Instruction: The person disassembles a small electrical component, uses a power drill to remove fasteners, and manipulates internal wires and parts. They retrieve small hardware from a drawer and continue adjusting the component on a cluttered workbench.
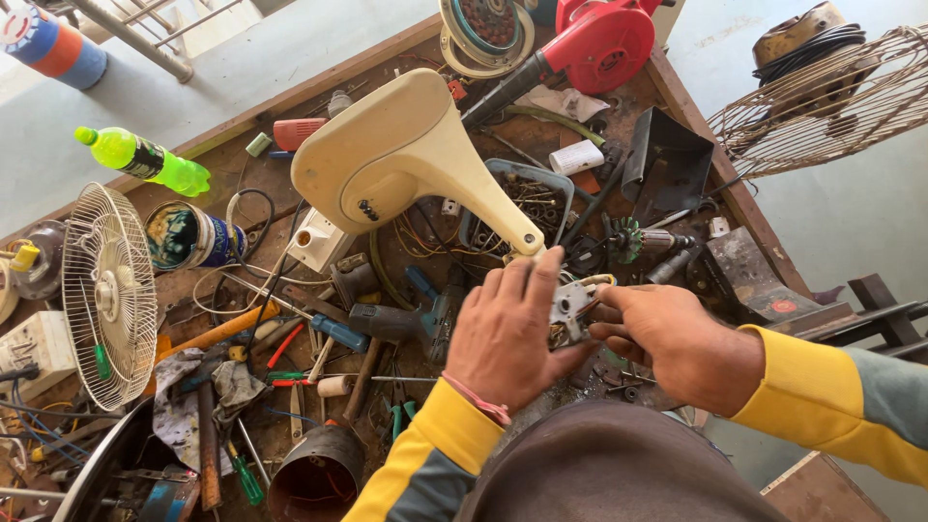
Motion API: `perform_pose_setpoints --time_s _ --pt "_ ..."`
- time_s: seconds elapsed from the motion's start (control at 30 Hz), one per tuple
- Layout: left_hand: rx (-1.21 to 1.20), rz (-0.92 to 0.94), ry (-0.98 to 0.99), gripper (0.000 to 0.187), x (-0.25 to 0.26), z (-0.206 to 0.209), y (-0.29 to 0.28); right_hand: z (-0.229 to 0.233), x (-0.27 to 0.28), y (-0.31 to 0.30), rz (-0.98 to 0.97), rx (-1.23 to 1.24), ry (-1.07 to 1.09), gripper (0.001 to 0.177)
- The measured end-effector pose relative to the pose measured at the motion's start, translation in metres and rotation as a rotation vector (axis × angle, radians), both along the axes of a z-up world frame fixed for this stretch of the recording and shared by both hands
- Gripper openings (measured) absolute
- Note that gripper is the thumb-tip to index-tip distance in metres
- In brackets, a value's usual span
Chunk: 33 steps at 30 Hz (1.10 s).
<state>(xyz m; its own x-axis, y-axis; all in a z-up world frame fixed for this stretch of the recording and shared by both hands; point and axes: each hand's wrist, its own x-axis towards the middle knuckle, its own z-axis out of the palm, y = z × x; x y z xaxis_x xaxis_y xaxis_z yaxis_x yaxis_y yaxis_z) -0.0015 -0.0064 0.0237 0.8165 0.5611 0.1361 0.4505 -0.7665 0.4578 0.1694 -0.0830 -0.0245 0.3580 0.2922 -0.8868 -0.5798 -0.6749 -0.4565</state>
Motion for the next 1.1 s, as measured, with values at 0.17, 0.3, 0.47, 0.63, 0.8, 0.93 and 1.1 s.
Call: perform_pose_setpoints --time_s 0.17,0.3,0.47,0.63,0.8,0.93,1.1 --pt "0.033 -0.042 0.008 0.101 0.012 0.000 -0.008 -0.017 0.008 -0.009 -0.078 0.070 0.151 0.021" --pt "0.033 -0.121 -0.016 0.107 0.017 0.000 -0.012 -0.035 0.014 -0.012 -0.142 0.055 0.178 0.021" --pt "-0.034 -0.196 -0.023 0.107 0.021 0.005 -0.013 -0.060 0.016 -0.016 -0.115 0.134 0.327 0.022" --pt "-0.250 -0.265 -0.091 0.101 0.015 0.014 -0.005 -0.080 0.014 -0.018 -0.128 0.071 0.313 0.025" --pt "-0.269 -0.335 -0.115 0.100 0.012 0.012 0.004 -0.095 0.010 -0.015 -0.169 -0.032 0.293 0.024" --pt "-0.220 -0.333 -0.048 0.102 0.023 0.006 0.007 -0.107 0.018 -0.017 -0.153 0.060 0.369 0.026" --pt "-0.287 -0.287 0.018 0.104 0.030 -0.001 0.015 -0.124 0.019 -0.022 -0.194 -0.025 0.340 0.022"
